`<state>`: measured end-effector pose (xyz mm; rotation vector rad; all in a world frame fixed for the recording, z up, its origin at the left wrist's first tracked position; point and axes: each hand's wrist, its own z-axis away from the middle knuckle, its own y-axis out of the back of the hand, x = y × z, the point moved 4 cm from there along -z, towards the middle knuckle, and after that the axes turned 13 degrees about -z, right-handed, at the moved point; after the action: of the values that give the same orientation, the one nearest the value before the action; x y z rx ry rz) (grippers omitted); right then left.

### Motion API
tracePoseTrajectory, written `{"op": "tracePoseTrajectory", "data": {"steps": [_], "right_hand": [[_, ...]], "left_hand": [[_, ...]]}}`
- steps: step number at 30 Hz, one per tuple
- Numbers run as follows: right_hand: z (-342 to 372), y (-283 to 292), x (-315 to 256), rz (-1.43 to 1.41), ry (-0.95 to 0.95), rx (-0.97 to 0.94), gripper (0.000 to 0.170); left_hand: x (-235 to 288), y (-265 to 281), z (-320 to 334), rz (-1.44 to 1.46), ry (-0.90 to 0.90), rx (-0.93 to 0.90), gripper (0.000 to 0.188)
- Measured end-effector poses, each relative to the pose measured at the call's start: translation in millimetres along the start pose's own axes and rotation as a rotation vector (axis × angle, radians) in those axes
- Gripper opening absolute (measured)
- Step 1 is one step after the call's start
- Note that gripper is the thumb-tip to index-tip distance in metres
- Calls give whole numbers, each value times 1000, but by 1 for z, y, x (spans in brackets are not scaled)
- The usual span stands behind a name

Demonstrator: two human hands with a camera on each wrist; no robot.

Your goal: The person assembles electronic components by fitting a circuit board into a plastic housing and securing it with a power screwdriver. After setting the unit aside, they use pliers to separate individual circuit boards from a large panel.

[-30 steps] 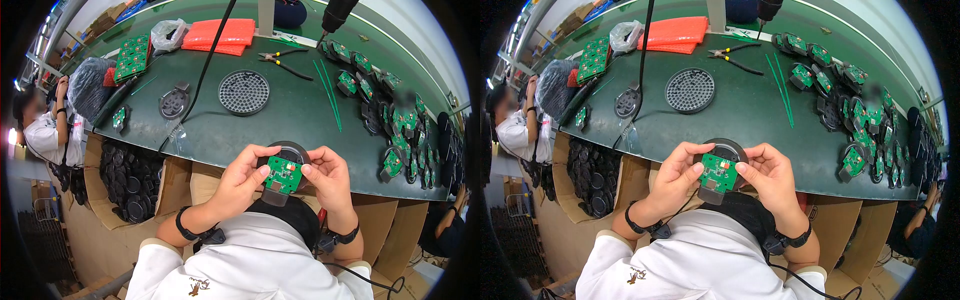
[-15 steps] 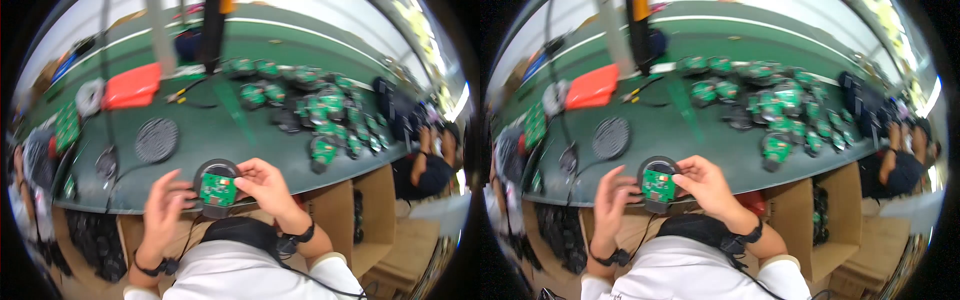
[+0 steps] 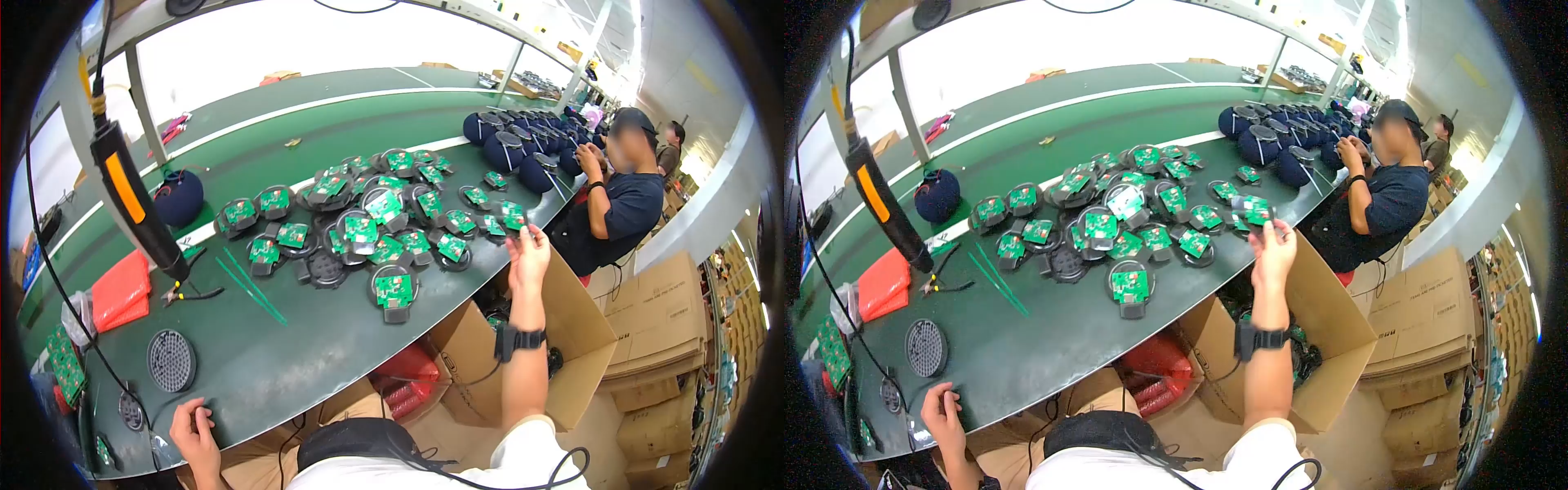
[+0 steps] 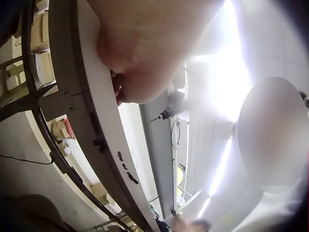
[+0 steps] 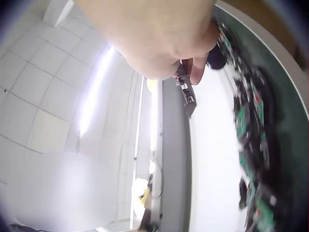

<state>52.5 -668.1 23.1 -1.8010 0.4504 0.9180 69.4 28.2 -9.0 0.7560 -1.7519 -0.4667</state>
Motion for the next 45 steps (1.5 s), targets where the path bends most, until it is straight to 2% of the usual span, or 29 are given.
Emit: {"op": "tracePoseTrajectory", "data": {"steps": [4,8,11,12,14,15,17,18,21,22,25,26,27,29,30,31,33,35,36,37,38,39,42,44,45], "right_hand": [[-136,87,34,164,132,246,29],[-191,105,47,247,61,360,34],[-216,103,51,465,49,431,28],[-235,114,61,459,50,430,28],[-283,145,86,883,137,342,28],[-268,129,75,881,137,343,28],[-231,92,50,1154,126,280,37],[-223,84,45,1166,2,233,45],[-229,88,51,1323,-8,126,45],[-236,93,53,1284,19,49,51],[-271,122,72,1159,21,97,54],[-237,89,48,1312,250,52,53],[-205,63,30,1313,256,43,53],[-154,14,9,1065,373,-91,41],[-142,5,22,729,258,-216,31],[-95,-28,14,519,128,-351,23],[-5,-84,2,425,-25,-514,16],[74,-123,2,298,-127,-707,18],[113,-139,3,266,-241,-763,18],[147,-153,9,250,-291,-844,17],[177,-166,15,298,-263,-933,19],[205,-176,20,394,-323,-1001,23],[276,-210,32,365,-313,-1238,23],[321,-232,40,426,-372,-1342,21],[338,-240,45,473,-413,-1390,20]], "left_hand": [[3,0,-1,-64,-24,-6,12],[-5,-4,-2,-77,-48,22,11],[-5,-4,-2,-116,-7,18,11],[-9,-5,-2,-115,-19,32,12],[-14,-6,-2,-115,-21,39,12],[-13,-7,-3,-115,-20,41,12],[-8,-7,-3,-114,-15,51,11],[-7,-7,-3,-115,-7,60,11],[-13,-7,-2,-108,8,42,11],[-13,-7,-2,-104,12,43,11],[-10,-6,-1,-119,-2,81,11],[-10,-6,0,-111,-5,67,11],[-9,-6,0,-103,-8,53,11],[0,-5,-1,-118,-51,70,11],[3,-5,0,-102,-53,67,11],[2,-4,1,-85,-55,62,11],[-3,-3,2,-59,-14,25,10],[10,1,2,-98,-149,53,13],[13,4,2,-55,-73,-12,14],[14,7,3,-56,-69,-10,14],[13,8,4,-17,-63,-2,15],[11,9,6,21,-54,9,16],[7,15,11,138,-21,25,23],[11,34,13,-9,-137,78,29],[13,41,18,-7,-134,97,32]]}}
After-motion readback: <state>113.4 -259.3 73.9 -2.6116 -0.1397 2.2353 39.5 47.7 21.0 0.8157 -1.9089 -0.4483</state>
